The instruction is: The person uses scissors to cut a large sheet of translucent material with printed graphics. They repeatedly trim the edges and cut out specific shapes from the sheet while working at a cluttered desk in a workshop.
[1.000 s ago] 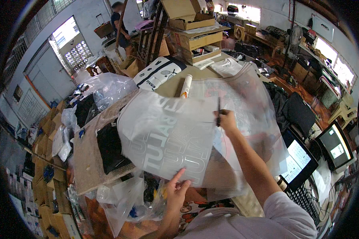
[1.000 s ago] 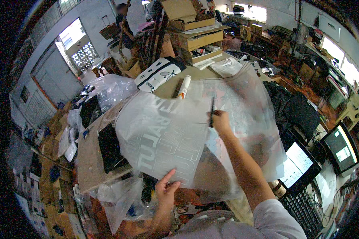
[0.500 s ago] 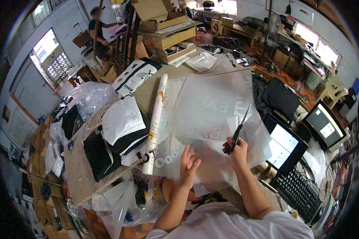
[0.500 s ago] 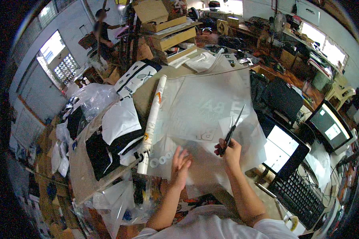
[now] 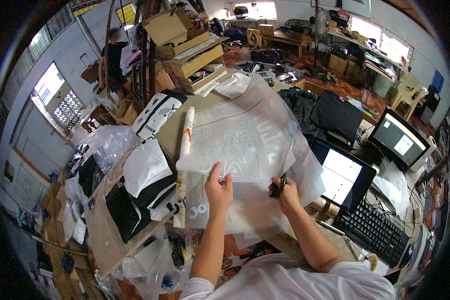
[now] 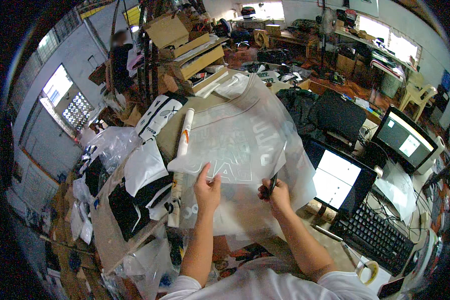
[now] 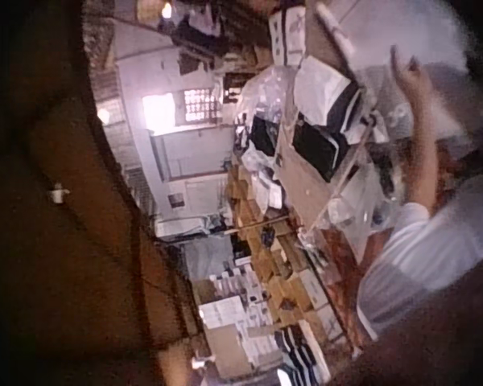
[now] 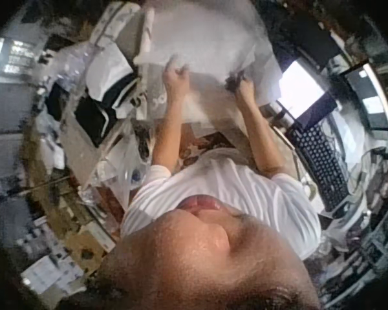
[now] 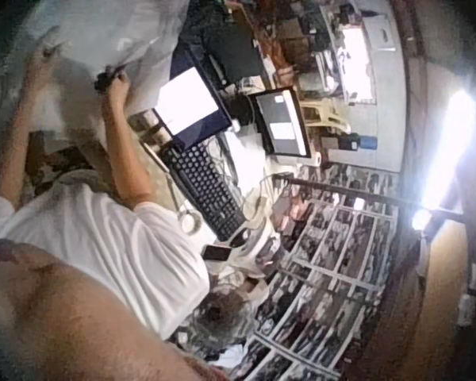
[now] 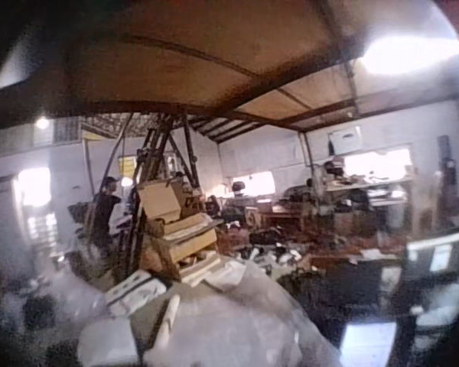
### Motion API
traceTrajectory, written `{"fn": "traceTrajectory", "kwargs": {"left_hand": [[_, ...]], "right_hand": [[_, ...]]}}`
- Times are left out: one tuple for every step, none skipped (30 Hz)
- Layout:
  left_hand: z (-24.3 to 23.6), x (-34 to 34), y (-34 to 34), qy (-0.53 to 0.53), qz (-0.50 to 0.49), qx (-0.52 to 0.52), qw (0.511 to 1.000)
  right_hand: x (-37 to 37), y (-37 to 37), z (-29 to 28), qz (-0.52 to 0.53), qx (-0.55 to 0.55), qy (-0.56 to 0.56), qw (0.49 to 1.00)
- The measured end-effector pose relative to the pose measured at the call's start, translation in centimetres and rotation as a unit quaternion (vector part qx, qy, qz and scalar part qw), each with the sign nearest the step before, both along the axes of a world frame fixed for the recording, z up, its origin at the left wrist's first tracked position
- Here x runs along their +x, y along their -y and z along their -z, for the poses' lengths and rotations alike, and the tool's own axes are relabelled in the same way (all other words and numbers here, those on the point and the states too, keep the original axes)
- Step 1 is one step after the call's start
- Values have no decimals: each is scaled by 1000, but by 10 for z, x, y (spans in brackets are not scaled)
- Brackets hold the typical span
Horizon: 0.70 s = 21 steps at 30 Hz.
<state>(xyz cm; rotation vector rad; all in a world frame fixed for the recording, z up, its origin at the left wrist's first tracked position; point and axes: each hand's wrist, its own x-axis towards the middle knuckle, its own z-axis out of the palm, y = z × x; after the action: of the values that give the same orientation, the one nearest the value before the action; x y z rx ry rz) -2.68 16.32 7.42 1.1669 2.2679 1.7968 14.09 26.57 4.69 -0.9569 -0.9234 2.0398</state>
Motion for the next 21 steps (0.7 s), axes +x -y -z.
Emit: {"fn": "traceTrajectory", "kwargs": {"left_hand": [[-12, 7, 5, 14, 1, -1, 1000], [-15, 14, 11, 34, 1, -6, 999], [4, 18, 18, 42, -4, -9, 999], [18, 23, 23, 95, -13, 4, 995], [29, 31, 27, 153, -24, 13, 988], [38, 36, 26, 204, -35, 29, 978], [57, 39, 29, 212, -33, 59, 975], [58, 45, 28, 228, -40, 56, 971], [51, 50, 28, 242, -46, 54, 968], [49, 54, 26, 256, -53, 52, 964], [54, 53, 25, 248, -57, 66, 965], [62, 48, 23, 240, -58, 78, 966], [69, 46, 21, 232, -60, 90, 967], [67, 46, 20, 261, -44, 111, 958], [63, 46, 19, 290, -30, 133, 947], [58, 46, 19, 320, -18, 155, 935], [51, 46, 19, 325, -10, 168, 930], [47, 46, 20, 335, -12, 173, 926], [45, 47, 21, 345, -14, 177, 922], [42, 48, 21, 351, -12, 185, 918], [42, 47, 22, 349, -10, 181, 920]], "right_hand": [[1, -3, -1, -1, 4, 7, 1000], [4, -4, 1, -4, 5, 20, 1000], [10, 0, 1, -9, 23, 29, 999], [12, 3, -5, -15, 40, 38, 998], [18, 11, -13, -8, 66, 35, 997], [28, 22, -13, -33, 81, 34, 996], [38, 32, -12, -57, 95, 34, 993], [46, 39, -14, -77, 113, 30, 990], [57, 53, -18, -117, 104, 37, 987], [74, 65, -23, -177, 92, 21, 980], [84, 81, -32, -220, 55, 9, 974], [91, 94, -35, -259, 16, -5, 966], [99, 103, -29, -280, -4, 22, 960], [107, 111, -23, -299, -26, 45, 953], [112, 117, -18, -319, -46, 69, 944], [114, 120, -18, -318, -62, 68, 944], [113, 119, -18, -317, -74, 65, 943], [110, 117, -20, -316, -87, 63, 943], [105, 116, -24, -305, -104, 46, 946], [100, 113, -25, -294, -93, 58, 950], [92, 108, -23, -287, -81, 69, 952]]}}
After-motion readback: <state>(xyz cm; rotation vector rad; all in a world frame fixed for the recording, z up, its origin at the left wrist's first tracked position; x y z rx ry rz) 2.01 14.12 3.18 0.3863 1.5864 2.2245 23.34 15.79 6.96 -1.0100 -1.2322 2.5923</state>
